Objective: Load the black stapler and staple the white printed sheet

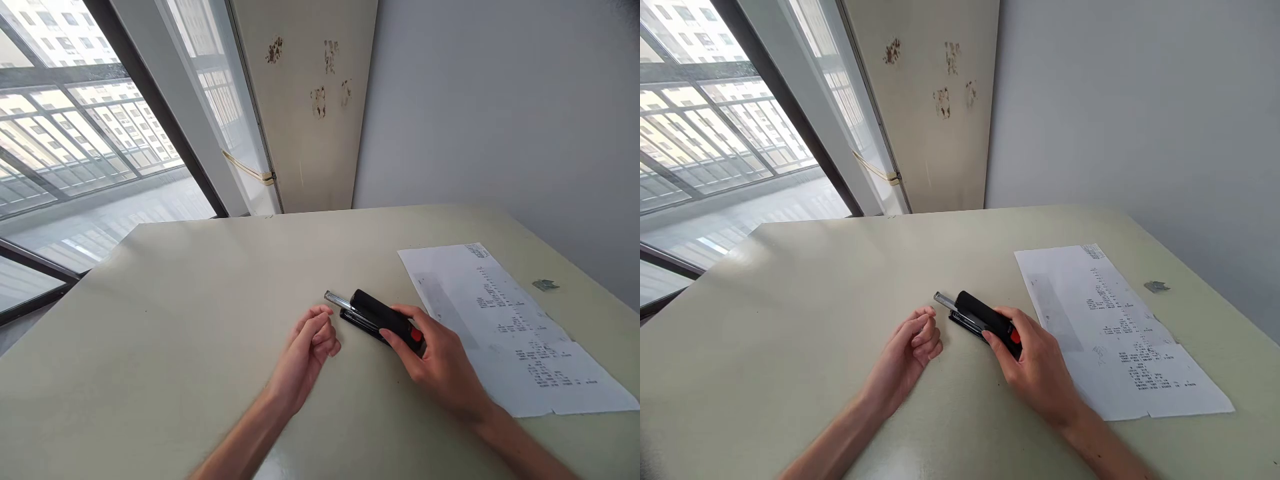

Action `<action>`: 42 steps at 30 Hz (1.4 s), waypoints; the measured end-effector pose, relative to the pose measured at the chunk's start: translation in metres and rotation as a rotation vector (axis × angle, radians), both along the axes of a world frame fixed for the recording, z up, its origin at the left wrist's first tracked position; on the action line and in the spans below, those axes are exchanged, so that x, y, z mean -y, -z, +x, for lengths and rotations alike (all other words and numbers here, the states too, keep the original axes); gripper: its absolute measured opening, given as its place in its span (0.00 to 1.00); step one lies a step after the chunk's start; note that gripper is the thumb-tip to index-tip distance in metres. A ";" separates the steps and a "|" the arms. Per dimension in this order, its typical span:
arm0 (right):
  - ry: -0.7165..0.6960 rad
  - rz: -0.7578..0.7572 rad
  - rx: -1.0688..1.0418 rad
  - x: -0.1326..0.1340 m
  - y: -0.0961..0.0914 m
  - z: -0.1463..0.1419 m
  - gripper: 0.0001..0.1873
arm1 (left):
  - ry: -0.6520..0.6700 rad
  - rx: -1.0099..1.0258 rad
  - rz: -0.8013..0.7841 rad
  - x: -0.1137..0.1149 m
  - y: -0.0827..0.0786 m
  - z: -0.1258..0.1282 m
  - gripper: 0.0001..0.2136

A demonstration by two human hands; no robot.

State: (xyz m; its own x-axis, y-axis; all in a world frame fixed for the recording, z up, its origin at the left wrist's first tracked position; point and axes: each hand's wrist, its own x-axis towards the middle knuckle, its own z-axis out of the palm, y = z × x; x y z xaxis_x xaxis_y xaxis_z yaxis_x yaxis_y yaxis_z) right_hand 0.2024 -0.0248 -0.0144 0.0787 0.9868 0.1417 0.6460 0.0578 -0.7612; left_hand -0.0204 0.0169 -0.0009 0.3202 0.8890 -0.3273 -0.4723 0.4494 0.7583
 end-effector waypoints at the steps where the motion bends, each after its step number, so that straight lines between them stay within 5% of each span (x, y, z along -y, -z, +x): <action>1: -0.002 0.001 -0.003 0.000 0.000 0.000 0.17 | -0.049 -0.091 0.042 0.001 0.001 0.000 0.13; 6: -0.037 0.003 0.007 0.000 0.000 0.001 0.17 | -0.066 -0.475 0.179 0.003 0.000 -0.001 0.29; 12: -0.106 0.015 0.039 0.000 0.001 0.000 0.14 | 0.162 -0.618 0.277 0.002 -0.006 -0.001 0.22; 19: -0.109 0.041 0.052 0.000 0.000 0.001 0.14 | -0.035 -0.642 0.246 0.006 -0.002 0.000 0.27; 28: -0.165 0.085 0.046 0.001 0.000 0.001 0.11 | 0.164 -0.764 0.213 -0.001 -0.018 -0.006 0.36; 42: -0.181 0.066 0.013 -0.001 -0.001 0.000 0.11 | 0.381 -0.683 0.286 0.004 -0.005 -0.006 0.33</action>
